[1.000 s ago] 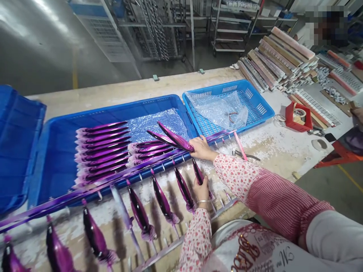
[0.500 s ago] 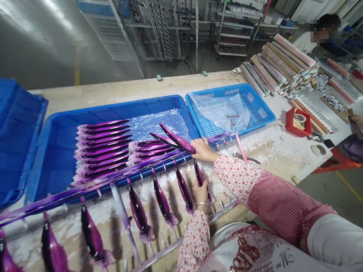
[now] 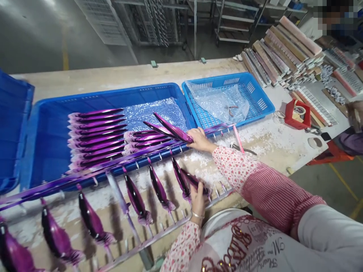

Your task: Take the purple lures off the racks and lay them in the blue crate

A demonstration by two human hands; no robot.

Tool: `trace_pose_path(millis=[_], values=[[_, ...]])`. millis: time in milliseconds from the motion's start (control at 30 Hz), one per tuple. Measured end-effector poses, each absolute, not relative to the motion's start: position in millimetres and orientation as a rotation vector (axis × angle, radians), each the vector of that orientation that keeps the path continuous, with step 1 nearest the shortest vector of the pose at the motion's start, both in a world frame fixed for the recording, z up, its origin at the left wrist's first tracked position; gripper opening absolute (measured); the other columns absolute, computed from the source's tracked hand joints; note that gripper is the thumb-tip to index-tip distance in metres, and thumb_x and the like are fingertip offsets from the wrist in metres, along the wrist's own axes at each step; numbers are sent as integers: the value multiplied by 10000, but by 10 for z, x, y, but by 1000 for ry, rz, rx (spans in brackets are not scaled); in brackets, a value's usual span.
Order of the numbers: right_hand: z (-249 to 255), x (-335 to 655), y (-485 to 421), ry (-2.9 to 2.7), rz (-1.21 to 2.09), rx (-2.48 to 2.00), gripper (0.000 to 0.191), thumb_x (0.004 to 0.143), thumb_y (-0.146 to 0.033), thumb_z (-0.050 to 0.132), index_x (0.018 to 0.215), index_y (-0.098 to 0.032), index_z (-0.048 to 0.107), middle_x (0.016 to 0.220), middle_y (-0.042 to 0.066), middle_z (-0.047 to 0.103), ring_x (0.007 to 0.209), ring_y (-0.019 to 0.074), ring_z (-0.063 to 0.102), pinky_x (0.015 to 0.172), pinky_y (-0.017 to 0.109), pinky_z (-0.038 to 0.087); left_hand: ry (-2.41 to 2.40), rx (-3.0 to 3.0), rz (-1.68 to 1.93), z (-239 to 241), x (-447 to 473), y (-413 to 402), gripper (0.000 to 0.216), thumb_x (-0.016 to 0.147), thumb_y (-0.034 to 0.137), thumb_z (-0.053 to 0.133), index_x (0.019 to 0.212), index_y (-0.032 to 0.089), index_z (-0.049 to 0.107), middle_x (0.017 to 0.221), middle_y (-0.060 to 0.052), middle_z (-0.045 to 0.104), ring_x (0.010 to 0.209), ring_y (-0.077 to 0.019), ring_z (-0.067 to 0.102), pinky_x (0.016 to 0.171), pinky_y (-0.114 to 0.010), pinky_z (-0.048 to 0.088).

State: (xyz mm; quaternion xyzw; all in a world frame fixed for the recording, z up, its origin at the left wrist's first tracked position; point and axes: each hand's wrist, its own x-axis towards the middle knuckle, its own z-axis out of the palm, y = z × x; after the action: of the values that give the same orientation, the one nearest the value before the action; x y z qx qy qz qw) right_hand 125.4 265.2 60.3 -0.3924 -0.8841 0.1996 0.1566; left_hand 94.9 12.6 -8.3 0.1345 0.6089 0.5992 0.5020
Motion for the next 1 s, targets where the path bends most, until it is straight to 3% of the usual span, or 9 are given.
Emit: trace_pose_path(millis=[100, 267, 367, 467, 567, 667, 800, 900, 1000], values=[[594, 1264, 2691, -2495, 614, -1131, 288, 850, -365, 701, 1036, -177, 585, 1187, 90, 620, 1209, 266, 469, 1124, 448, 208, 1353, 18, 1562, -32, 894, -325, 458, 775, 525, 757, 1111, 241, 630, 1179, -56, 675, 1100, -174, 639, 967, -298, 514], [558, 1257, 2722, -2456, 664, -1138, 268, 893, -405, 628, 1021, -172, 603, 1092, 81, 631, 1150, 272, 497, 1116, 477, 234, 1317, -454, 1421, 64, 890, -741, 240, 811, 437, 739, 850, 213, 662, 1030, -87, 730, 1099, -219, 664, 1020, -378, 518], [554, 1247, 2707, -2410, 675, -1107, 298, 869, -422, 662, 1026, -172, 618, 1096, 81, 635, 1144, 271, 500, 1122, 471, 234, 1547, -159, 1633, 308, 672, -635, 333, 790, 459, 759, 1006, 220, 675, 1066, -73, 725, 1101, -215, 662, 1030, -368, 506], [582, 1238, 2692, -2315, 721, -1124, 344, 829, -429, 708, 1040, -165, 642, 1105, 92, 640, 1146, 277, 511, 1109, 471, 271, 1617, 117, 1820, 704, 171, -285, 489, 820, 584, 668, 1141, 215, 646, 1036, -72, 718, 1015, -213, 676, 940, -371, 543], [629, 1236, 2683, -2137, 868, -1196, 341, 785, -400, 747, 1003, -147, 680, 1052, 105, 672, 1083, 288, 567, 1050, 467, 363, 1596, 375, 1781, 1137, -514, 244, 612, 836, 695, 547, 1175, 193, 638, 955, -77, 693, 901, -205, 672, 852, -366, 562], [666, 1244, 2655, -1866, 1093, -1237, 299, 788, -372, 731, 987, -149, 705, 970, 87, 716, 947, 258, 638, 930, 417, 471, 1778, 810, 1631, 1492, -1213, 943, 602, 821, 653, 608, 1192, 180, 636, 968, -74, 671, 954, -226, 649, 896, -370, 544], [685, 1256, 2582, -1680, 1182, -1259, 326, 762, -368, 733, 1013, -160, 717, 988, 73, 738, 916, 249, 667, 851, 376, 514, 2162, 1606, 1036, 1642, -1880, 2034, 519, 802, 500, 699, 1175, 144, 637, 1099, -117, 677, 1048, -278, 630, 981, -417, 490], [685, 1256, 2541, -1740, 1132, -1268, 325, 750, -376, 732, 1004, -173, 732, 1021, 81, 729, 964, 273, 660, 893, 406, 501, 2173, 1993, 351, 1427, -2110, 2720, 598, 846, 422, 677, 1346, 127, 534, 1237, -176, 654, 1115, -292, 630, 991, -402, 476], [659, 1242, 2517, -1821, 1034, -1295, 301, 751, -391, 720, 977, -194, 741, 1051, 83, 714, 1054, 304, 623, 966, 453, 461, 1999, 2112, -225, 1066, -2224, 3129, 556, 895, 401, 619, 1399, 192, 513, 1317, -155, 626, 1193, -277, 602, 1009, -363, 457]])
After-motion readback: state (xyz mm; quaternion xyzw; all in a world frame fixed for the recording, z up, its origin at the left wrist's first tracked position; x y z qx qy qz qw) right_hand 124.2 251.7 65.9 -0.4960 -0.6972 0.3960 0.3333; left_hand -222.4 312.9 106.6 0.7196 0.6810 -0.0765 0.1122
